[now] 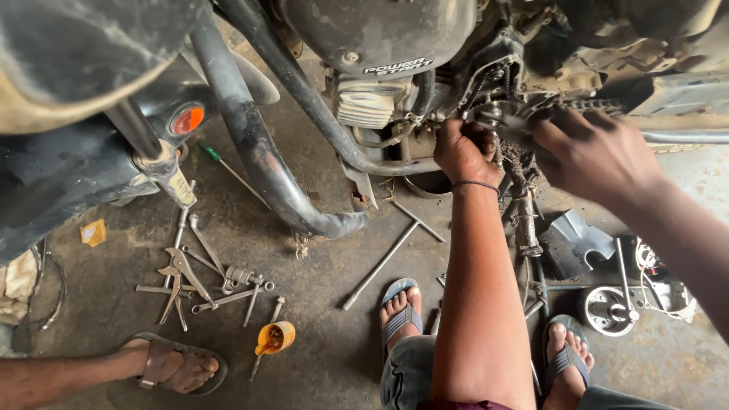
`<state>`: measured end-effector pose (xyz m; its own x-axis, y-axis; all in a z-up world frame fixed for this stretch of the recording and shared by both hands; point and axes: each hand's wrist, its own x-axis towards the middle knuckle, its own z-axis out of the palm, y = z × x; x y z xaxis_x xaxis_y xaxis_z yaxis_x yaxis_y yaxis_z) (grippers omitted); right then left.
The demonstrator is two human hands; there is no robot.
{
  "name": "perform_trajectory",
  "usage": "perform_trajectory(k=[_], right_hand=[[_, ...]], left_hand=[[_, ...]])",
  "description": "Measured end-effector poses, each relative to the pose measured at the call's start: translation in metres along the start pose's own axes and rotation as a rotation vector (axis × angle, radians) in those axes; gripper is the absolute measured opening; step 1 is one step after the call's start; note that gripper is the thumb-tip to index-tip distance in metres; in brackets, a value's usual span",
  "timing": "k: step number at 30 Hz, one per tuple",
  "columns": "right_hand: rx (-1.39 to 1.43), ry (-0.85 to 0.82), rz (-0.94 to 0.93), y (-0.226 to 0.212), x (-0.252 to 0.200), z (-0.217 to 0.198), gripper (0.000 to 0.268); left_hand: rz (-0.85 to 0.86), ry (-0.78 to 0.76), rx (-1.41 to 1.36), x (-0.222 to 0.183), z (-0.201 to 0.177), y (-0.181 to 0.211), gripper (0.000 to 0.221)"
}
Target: Repairing and manipulating motorcycle engine components using pliers and hands.
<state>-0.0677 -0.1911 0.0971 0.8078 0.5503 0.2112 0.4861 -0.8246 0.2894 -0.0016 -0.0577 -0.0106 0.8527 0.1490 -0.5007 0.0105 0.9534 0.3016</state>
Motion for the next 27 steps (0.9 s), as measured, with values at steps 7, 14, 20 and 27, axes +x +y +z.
perform_trajectory(k=[7, 14, 20, 27], right_hand=[[0.378, -0.188, 0.38, -0.014, -0.111, -0.009, 0.032], [0.462, -0.442, 0.586, -0.013, -0.188, -0.006, 0.037], [0.47, -0.448, 0.577, -0.01, -0.183, -0.011, 0.039], [0.526, -0.428, 0.538, -0.006, -0.176, -0.011, 0.04]], left_hand=[[-0.232, 0.0, -0.014, 0.009, -0.023, -0.008, 0.016], [-0.115, -0.235, 0.218, -0.014, -0.001, -0.009, 0.006], [1.037, -0.216, 1.211, -0.022, 0.011, -0.024, 0.016], [1.023, -0.043, 1.466, -0.036, 0.033, -0.021, 0.018]])
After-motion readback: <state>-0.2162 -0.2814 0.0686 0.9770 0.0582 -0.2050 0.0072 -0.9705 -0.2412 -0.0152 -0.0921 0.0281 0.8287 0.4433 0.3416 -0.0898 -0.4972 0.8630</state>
